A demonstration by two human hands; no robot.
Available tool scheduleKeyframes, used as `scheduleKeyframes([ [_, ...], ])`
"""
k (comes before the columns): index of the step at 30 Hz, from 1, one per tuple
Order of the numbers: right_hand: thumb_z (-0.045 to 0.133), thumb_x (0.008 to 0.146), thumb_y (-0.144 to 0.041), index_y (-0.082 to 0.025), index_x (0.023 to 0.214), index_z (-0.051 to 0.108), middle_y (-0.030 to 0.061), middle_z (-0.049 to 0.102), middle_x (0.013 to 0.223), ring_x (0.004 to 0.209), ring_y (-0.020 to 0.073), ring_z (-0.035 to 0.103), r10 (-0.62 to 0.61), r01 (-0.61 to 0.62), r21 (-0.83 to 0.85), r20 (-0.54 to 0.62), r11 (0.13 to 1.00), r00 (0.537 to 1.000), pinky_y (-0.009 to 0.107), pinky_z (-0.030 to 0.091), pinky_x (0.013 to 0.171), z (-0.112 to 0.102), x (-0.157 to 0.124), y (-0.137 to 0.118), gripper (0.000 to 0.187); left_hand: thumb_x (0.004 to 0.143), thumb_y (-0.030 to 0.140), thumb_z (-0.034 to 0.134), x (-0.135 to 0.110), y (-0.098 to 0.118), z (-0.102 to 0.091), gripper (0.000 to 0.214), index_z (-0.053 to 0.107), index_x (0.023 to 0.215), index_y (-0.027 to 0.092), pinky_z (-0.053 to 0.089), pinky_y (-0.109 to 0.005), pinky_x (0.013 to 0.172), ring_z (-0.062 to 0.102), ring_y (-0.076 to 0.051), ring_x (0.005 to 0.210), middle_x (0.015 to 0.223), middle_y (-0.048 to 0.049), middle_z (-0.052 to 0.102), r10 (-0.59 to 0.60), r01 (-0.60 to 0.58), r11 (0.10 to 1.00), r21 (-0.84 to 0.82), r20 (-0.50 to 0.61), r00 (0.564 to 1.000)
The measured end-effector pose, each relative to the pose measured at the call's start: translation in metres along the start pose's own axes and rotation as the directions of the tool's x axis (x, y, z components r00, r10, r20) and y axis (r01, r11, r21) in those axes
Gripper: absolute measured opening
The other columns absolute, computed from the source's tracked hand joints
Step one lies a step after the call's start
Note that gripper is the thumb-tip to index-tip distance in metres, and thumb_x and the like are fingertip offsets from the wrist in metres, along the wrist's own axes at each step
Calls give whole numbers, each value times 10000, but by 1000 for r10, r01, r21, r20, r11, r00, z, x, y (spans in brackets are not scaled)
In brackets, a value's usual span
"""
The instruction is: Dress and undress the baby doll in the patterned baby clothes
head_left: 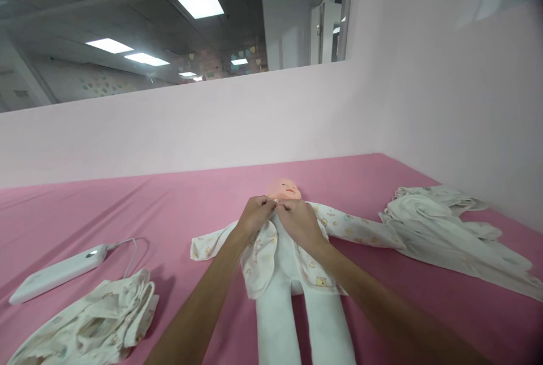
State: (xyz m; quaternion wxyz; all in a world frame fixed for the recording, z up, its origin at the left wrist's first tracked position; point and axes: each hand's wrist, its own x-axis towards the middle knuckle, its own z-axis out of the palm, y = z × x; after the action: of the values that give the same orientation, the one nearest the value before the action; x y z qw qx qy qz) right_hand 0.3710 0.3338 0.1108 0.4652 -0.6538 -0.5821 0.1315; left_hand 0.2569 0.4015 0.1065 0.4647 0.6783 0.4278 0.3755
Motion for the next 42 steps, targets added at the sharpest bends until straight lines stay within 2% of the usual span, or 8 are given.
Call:
scheduleKeyframes([
  [7,423,839,-201,-201,1005,675,45,708,898,837,190,592,-50,46,-118,-36,992,998,269,360,707,0,-4,3,302,747,341,557,2,-3,2,225,540,631,149,258,-198,474,378,-71,500,557,36,450,-17,17,1000,-6,18,1000],
  [13,439,845,-166,-195,966,697,67,693,1044,1006,206,579,-117,112,-182,-20,977,993,288,361,844,6,-4,7,287,757,329,552,0,-1,0,207,535,651,152,210,-204,441,321,-61,450,526,49,399,-86,86,996,-7,44,995],
  [19,393,875,-210,-202,795,664,31,692,821,764,174,601,-42,42,5,15,999,999,267,383,678,-5,-3,2,282,754,318,553,-6,14,-4,201,523,635,159,135,-220,430,249,-52,427,516,62,345,-129,126,991,46,69,989],
  [24,454,829,-258,-198,952,646,55,668,1001,932,199,591,11,-13,12,136,1000,991,269,396,728,-24,0,-1,236,748,316,576,-25,34,-14,234,583,930,170,325,-214,507,493,-110,609,756,-1,562,-117,81,970,228,149,982],
  [27,517,781,-251,-170,945,626,99,622,1084,1004,232,551,-15,52,-244,154,968,988,286,375,748,-34,1,-2,213,753,240,517,-41,37,-15,217,542,961,185,352,-245,566,548,-159,731,881,-38,604,-67,0,849,528,107,992],
  [31,446,779,-149,-182,758,575,50,623,788,702,168,536,6,107,-490,222,865,975,274,291,589,-46,-3,-7,135,770,151,374,-59,35,-6,110,416,680,198,257,-286,533,505,-178,662,787,-57,578,28,6,530,848,-24,999],
  [33,443,763,-128,-187,699,538,30,591,696,611,148,490,26,120,-538,257,834,966,277,243,543,-52,-6,-11,130,788,155,357,-64,35,-3,139,384,660,203,235,-291,529,498,-181,641,778,-59,579,51,40,472,881,-72,996],
  [42,459,706,-66,-188,604,399,8,502,614,532,119,393,-7,174,-520,307,836,952,284,199,518,-59,-7,-8,170,889,169,356,-61,24,4,184,514,799,194,306,-275,589,521,-163,685,859,-33,628,251,-111,609,785,-58,966],
])
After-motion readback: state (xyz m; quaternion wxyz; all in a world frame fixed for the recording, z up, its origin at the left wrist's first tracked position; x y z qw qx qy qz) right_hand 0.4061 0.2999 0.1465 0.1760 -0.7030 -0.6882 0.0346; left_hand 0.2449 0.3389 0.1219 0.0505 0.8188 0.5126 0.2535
